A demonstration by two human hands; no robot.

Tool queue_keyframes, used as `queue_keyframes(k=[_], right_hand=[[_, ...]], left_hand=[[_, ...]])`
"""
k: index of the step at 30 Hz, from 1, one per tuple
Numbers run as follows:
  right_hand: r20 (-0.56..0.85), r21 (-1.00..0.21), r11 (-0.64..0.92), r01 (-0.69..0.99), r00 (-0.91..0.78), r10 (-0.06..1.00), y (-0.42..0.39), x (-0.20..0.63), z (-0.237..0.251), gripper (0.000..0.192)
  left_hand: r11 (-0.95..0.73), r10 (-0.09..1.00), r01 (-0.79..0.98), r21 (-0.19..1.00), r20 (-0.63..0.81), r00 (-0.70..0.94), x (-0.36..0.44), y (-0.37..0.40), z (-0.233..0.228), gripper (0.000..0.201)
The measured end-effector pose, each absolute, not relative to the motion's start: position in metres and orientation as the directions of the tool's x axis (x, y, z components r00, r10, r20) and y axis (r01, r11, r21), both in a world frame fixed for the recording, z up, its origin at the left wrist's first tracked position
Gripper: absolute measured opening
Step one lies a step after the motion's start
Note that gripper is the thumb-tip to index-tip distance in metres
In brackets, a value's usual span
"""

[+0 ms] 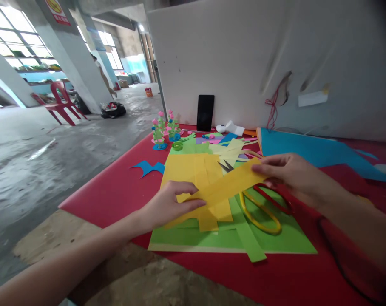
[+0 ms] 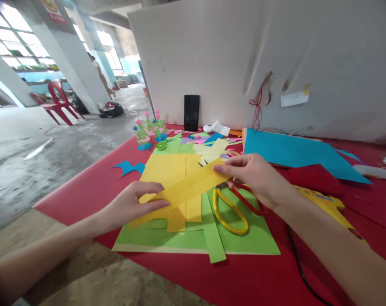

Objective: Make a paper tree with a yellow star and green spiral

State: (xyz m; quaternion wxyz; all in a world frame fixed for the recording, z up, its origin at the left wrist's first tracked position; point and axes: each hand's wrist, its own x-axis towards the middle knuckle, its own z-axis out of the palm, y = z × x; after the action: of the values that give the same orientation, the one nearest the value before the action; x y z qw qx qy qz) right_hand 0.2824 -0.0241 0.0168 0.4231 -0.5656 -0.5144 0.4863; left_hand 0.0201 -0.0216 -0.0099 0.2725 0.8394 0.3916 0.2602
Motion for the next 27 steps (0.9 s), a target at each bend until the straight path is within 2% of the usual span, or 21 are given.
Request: queue_keyframes(k=[5, 9, 11, 13, 16, 17, 19, 20, 23, 27], right_hand=[[-0.066, -0.993, -0.078, 0.086, 0.131, 0.989, -0.015, 0.308, 0.028, 0.015], [-0.039, -0.998, -0.048, 0.049, 0.164, 0.986, -0.016, 0.311, 0.031, 0.015], [-0.018, -0.999, -0.024, 0.027, 0.197, 0.980, -0.017, 0.305, 0.025, 0.010], [-0.001, -1.000, -0.004, 0.015, 0.206, 0.979, -0.018, 0.294, 0.017, 0.014], [-0.015, -0.999, -0.018, 0.028, 0.100, 0.995, -0.027, 0.270, 0.007, 0.018], [-0.034, -0.998, -0.036, 0.045, 0.043, 0.999, -0.032, 0.261, 0.006, 0.019], [-0.066, -0.995, -0.061, 0.080, -0.053, 0.996, -0.044, 0.245, 0.005, 0.020], [-0.082, -0.993, -0.073, 0.094, -0.090, 0.993, -0.050, 0.238, 0.006, 0.020], [-0.108, -0.989, -0.084, 0.125, -0.197, 0.974, -0.065, 0.223, 0.008, 0.016], [-0.002, -0.972, 0.065, 0.225, -0.286, 0.958, -0.074, 0.217, 0.009, 0.014]], left_hand=[[-0.493, 0.849, 0.524, 0.694, 0.253, 0.464, 0.007, 0.000, -0.004, 0.022], [-0.481, 0.875, 0.499, 0.721, 0.357, 0.328, -0.007, 0.020, -0.002, 0.022], [-0.502, 0.864, 0.467, 0.728, 0.450, 0.228, -0.012, 0.027, -0.004, 0.021], [-0.548, 0.828, 0.431, 0.717, 0.539, 0.156, -0.013, 0.028, -0.007, 0.023], [-0.634, 0.767, 0.398, 0.663, 0.605, 0.215, -0.006, 0.016, -0.012, 0.029], [-0.681, 0.730, 0.385, 0.623, 0.619, 0.290, -0.002, 0.009, -0.013, 0.030], [-0.863, 0.504, 0.324, 0.388, 0.695, 0.513, 0.007, -0.006, -0.015, 0.033], [-0.898, 0.435, 0.331, 0.289, 0.687, 0.582, 0.012, -0.013, -0.015, 0.033], [-0.921, 0.352, 0.376, 0.105, 0.635, 0.687, 0.024, -0.027, -0.016, 0.040], [-0.924, 0.317, 0.380, 0.039, 0.631, 0.708, 0.026, -0.031, -0.016, 0.042]])
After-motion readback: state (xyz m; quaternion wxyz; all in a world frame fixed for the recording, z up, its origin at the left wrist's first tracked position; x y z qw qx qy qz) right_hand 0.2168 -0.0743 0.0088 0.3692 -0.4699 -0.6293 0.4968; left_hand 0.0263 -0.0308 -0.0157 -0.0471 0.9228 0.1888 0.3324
